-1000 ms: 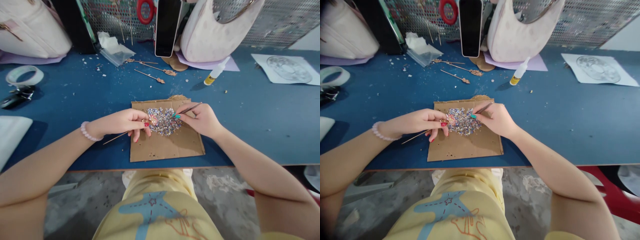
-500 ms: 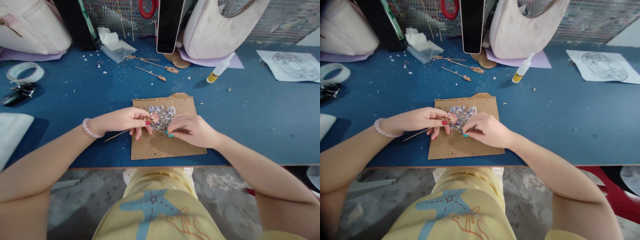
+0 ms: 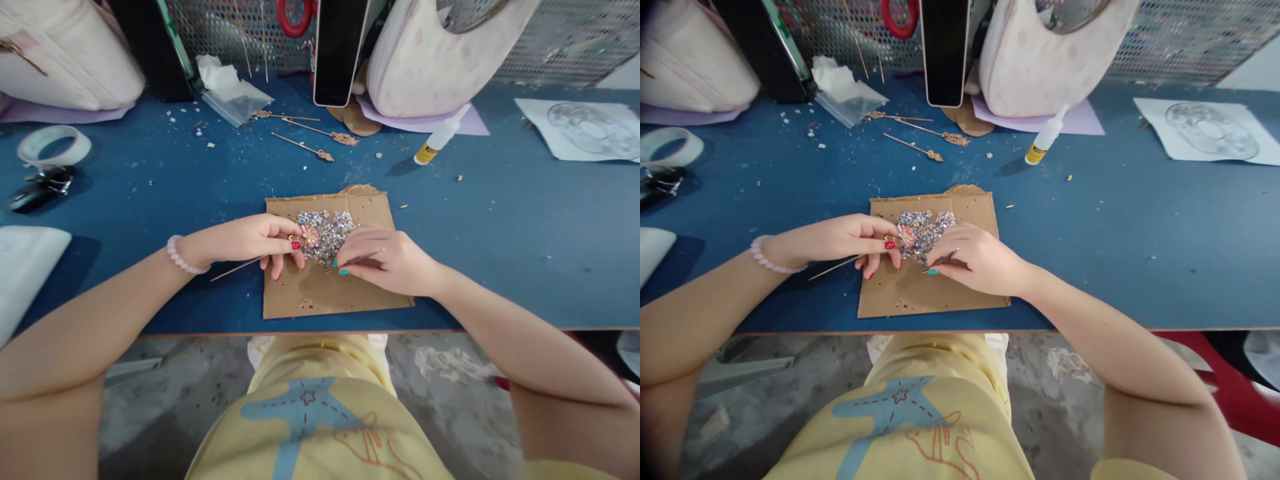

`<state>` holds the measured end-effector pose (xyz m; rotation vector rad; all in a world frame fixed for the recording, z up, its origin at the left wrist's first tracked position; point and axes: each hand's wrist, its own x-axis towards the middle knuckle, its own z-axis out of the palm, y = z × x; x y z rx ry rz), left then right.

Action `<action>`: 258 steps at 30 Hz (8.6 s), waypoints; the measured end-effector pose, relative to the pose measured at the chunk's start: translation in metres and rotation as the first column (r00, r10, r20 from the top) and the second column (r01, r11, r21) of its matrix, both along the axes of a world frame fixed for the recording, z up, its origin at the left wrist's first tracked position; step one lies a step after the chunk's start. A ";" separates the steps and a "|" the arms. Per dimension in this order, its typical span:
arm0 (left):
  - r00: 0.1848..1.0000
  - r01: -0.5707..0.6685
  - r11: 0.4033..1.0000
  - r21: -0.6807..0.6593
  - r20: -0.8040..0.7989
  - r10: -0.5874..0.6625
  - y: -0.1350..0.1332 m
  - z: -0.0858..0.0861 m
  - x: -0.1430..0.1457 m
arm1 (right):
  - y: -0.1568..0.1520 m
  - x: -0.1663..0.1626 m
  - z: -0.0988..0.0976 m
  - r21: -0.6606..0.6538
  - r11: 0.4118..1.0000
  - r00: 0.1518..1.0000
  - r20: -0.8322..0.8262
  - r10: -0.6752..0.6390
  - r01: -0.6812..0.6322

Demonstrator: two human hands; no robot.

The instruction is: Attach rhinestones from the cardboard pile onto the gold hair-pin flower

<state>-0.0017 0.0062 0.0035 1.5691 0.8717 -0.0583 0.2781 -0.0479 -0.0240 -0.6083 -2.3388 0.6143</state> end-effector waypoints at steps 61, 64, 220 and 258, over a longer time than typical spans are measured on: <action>0.989 0.017 0.999 -0.036 0.146 -0.011 0.013 -0.023 -0.008 | 0.009 0.003 -0.010 -0.036 0.990 0.990 -0.009 -0.140 0.140; 0.988 0.021 0.999 -0.035 0.156 -0.016 0.013 -0.024 -0.008 | 0.010 0.002 -0.010 -0.022 0.998 0.998 0.004 -0.066 0.066; 0.991 0.022 1.000 -0.007 0.135 -0.021 0.008 -0.013 -0.003 | 0.012 0.010 -0.015 0.072 0.931 0.931 0.048 -0.362 0.358; 0.995 0.003 1.000 -0.024 0.096 -0.001 0.008 -0.013 -0.003 | 0.000 -0.002 -0.004 0.077 0.995 0.997 0.044 -0.063 0.060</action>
